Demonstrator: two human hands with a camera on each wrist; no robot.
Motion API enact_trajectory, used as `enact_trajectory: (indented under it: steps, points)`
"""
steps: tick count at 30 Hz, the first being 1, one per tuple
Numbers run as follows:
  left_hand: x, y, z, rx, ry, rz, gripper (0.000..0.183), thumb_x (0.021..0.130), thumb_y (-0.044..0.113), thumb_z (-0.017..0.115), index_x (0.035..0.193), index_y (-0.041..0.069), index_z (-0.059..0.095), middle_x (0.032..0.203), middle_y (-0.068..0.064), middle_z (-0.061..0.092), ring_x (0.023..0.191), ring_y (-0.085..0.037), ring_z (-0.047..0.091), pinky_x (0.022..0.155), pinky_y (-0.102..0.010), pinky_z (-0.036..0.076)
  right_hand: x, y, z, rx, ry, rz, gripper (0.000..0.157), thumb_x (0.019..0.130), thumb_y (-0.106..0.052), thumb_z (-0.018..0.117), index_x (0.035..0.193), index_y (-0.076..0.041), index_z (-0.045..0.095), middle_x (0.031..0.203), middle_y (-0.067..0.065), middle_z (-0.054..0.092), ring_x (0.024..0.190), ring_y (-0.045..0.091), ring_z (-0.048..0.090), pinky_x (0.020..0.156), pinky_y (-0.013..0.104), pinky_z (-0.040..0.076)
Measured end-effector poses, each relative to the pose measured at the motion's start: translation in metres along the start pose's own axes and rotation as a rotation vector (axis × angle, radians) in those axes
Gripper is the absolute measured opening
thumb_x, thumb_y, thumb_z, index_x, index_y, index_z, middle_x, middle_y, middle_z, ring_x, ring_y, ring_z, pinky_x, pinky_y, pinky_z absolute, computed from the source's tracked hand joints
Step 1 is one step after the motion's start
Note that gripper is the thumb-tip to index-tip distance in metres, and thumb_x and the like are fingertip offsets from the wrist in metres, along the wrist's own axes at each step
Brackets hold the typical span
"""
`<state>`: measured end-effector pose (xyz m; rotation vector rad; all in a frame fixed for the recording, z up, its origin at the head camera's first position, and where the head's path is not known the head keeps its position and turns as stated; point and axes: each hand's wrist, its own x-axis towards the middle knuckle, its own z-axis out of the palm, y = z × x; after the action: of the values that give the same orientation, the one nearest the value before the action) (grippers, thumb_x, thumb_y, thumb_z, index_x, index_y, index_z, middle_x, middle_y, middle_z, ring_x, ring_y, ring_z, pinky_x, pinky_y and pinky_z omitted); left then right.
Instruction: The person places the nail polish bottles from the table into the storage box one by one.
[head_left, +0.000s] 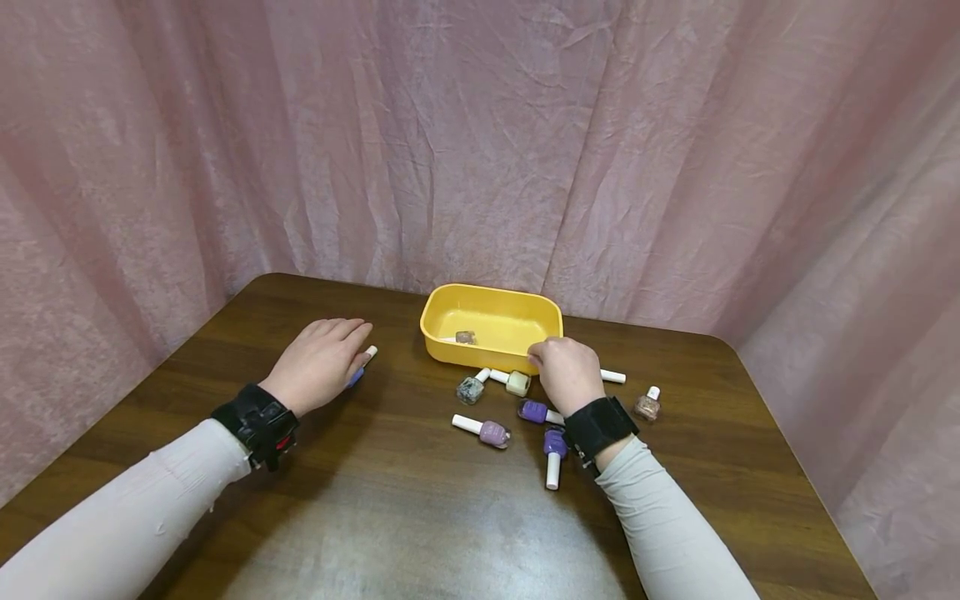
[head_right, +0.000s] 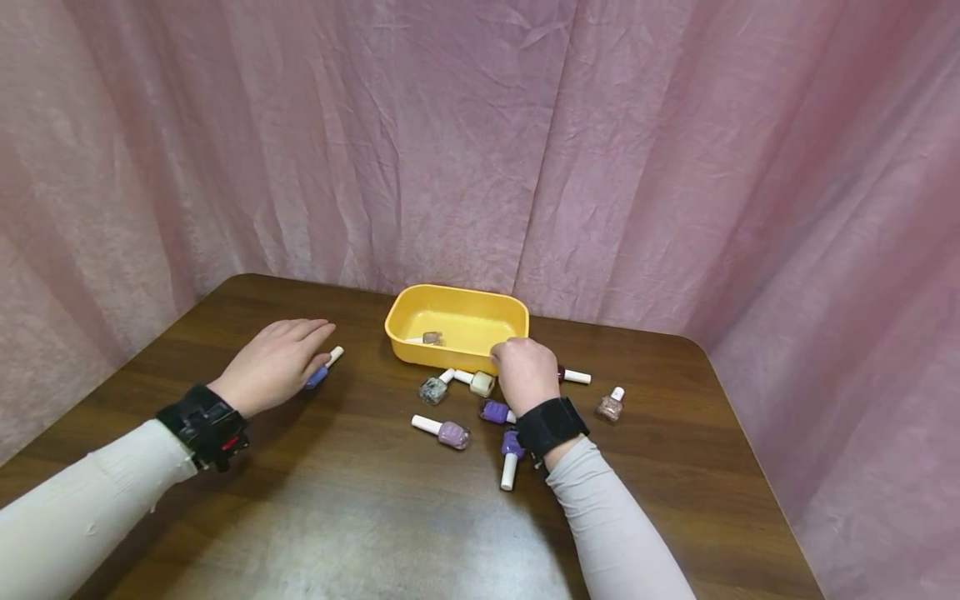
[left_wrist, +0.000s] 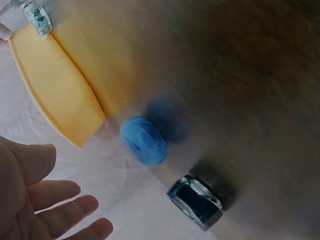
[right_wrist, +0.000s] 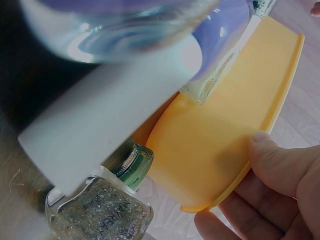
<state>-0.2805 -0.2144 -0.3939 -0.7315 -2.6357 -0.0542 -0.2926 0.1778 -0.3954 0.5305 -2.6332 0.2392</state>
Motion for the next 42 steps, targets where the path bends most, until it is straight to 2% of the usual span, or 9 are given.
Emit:
enact_trajectory:
  steps: [8, 20, 28, 42]
  points:
    - [-0.004, -0.002, 0.003, 0.001, -0.066, -0.034, 0.055, 0.107, 0.026, 0.075, 0.147, -0.009, 0.061, 0.145, -0.028, 0.066, 0.136, -0.047, 0.061, 0.118, -0.062, 0.043, 0.000, 0.000, 0.001, -0.003, -0.002, -0.003, 0.009, 0.099, -0.012, 0.083, 0.091, -0.015, 0.084, 0.081, 0.005, 0.075, 0.076, 0.028, 0.074, 0.066, 0.050, 0.059]
    - [-0.008, -0.004, 0.010, 0.014, -0.076, -0.051, 0.056, 0.104, 0.032, 0.079, 0.139, -0.010, 0.067, 0.132, -0.026, 0.071, 0.124, -0.046, 0.066, 0.115, -0.061, 0.046, 0.000, 0.000, 0.000, 0.001, -0.001, -0.002, 0.009, 0.099, -0.011, 0.083, 0.091, -0.015, 0.084, 0.080, 0.005, 0.074, 0.074, 0.028, 0.073, 0.066, 0.050, 0.058]
    - [-0.009, -0.004, 0.013, 0.026, -0.072, -0.054, 0.052, 0.101, 0.033, 0.083, 0.131, -0.008, 0.072, 0.121, -0.023, 0.072, 0.114, -0.044, 0.067, 0.106, -0.060, 0.052, 0.000, 0.000, 0.001, 0.003, -0.002, -0.004, 0.008, 0.099, -0.011, 0.083, 0.092, -0.015, 0.085, 0.081, 0.005, 0.075, 0.076, 0.029, 0.074, 0.067, 0.051, 0.059]
    - [-0.006, -0.001, 0.011, 0.031, -0.128, -0.091, 0.049, 0.099, 0.036, 0.085, 0.122, -0.006, 0.074, 0.108, -0.018, 0.070, 0.105, -0.041, 0.064, 0.099, -0.058, 0.054, -0.001, 0.000, -0.001, -0.001, 0.004, -0.010, 0.008, 0.099, -0.011, 0.082, 0.092, -0.014, 0.085, 0.081, 0.006, 0.075, 0.076, 0.029, 0.074, 0.067, 0.051, 0.059]
